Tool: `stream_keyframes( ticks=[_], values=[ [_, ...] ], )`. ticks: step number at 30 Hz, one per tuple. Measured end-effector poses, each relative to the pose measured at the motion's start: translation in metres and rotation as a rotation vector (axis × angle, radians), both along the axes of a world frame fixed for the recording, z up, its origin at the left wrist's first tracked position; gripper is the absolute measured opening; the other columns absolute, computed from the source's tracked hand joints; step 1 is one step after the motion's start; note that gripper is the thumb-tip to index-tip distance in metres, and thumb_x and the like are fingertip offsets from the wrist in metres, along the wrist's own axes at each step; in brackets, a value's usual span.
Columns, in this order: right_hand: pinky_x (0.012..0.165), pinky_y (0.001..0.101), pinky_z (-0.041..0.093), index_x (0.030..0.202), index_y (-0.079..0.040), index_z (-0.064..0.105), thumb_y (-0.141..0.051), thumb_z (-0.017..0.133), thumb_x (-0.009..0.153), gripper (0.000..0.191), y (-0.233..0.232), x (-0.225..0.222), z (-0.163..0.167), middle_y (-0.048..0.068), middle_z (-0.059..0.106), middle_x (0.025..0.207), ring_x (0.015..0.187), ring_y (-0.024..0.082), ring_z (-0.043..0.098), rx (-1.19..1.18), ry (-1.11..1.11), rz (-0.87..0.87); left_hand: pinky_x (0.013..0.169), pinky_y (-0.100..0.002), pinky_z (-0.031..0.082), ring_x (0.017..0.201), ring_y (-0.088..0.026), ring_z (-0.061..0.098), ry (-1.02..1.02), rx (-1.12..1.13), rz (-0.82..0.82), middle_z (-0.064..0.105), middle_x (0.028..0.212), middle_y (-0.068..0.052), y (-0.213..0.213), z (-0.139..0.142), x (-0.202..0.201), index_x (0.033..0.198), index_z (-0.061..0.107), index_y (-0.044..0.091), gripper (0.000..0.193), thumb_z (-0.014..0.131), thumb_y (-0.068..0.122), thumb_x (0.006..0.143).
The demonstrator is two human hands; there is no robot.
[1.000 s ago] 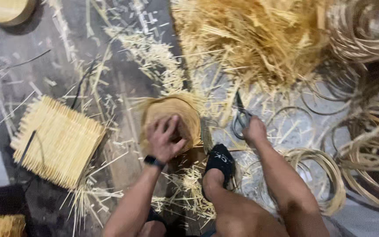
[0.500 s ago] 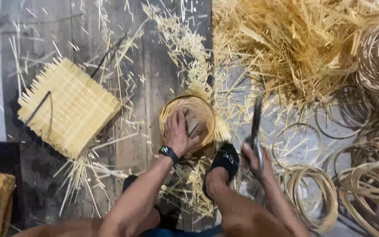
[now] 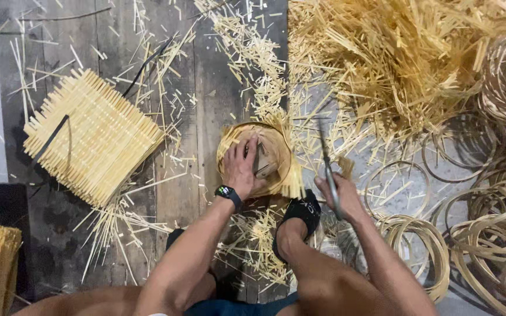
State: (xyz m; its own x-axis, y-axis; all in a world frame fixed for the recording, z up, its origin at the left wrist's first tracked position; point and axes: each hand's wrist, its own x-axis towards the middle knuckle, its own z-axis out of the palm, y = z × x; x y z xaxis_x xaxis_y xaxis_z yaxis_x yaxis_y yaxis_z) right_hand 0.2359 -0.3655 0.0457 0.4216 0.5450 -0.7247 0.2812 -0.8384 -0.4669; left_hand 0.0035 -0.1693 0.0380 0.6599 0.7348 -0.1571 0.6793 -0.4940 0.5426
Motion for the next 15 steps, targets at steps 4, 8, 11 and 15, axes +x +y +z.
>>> stream_keyframes(
  ticks=[4,8,11,15],
  values=[
    [0.084,0.0495,0.053,0.105,0.002,0.067,-0.048,0.075,0.077,0.058,-0.004,0.008,-0.027,0.024,0.064,0.102,0.096,0.038,0.062,0.216,-0.495,0.405,0.114,-0.056,0.030,0.132,-0.045,0.038,-0.004,-0.006,0.002,0.042,0.146,-0.018,0.002,0.006,0.003,0.154,0.031,0.013,0.125,0.098,0.031,0.049],
    [0.088,0.0496,0.053,0.108,0.002,0.067,-0.040,0.073,0.075,0.054,0.009,0.001,-0.032,0.028,0.068,0.107,0.104,0.043,0.064,0.301,-0.599,0.308,0.114,-0.055,0.031,0.131,-0.042,0.040,-0.019,-0.018,0.022,0.045,0.143,-0.017,-0.009,0.022,0.009,0.154,0.032,0.015,0.122,0.097,0.027,0.051],
    [0.088,0.0477,0.057,0.103,-0.002,0.067,-0.041,0.068,0.080,0.045,0.018,0.006,-0.017,0.023,0.069,0.103,0.102,0.037,0.068,0.112,-0.628,0.406,0.112,-0.055,0.031,0.129,-0.043,0.039,-0.049,0.009,0.006,0.046,0.140,-0.019,-0.011,0.035,0.011,0.154,0.031,0.015,0.122,0.097,0.026,0.051],
    [0.078,0.0515,0.056,0.103,0.000,0.065,-0.050,0.071,0.083,0.054,0.028,0.017,-0.002,0.025,0.066,0.099,0.096,0.040,0.066,0.118,-0.611,0.439,0.114,-0.053,0.031,0.129,-0.040,0.040,0.038,-0.039,-0.019,0.045,0.141,-0.016,-0.008,0.043,0.014,0.156,0.032,0.019,0.122,0.095,0.025,0.052]
  ],
)
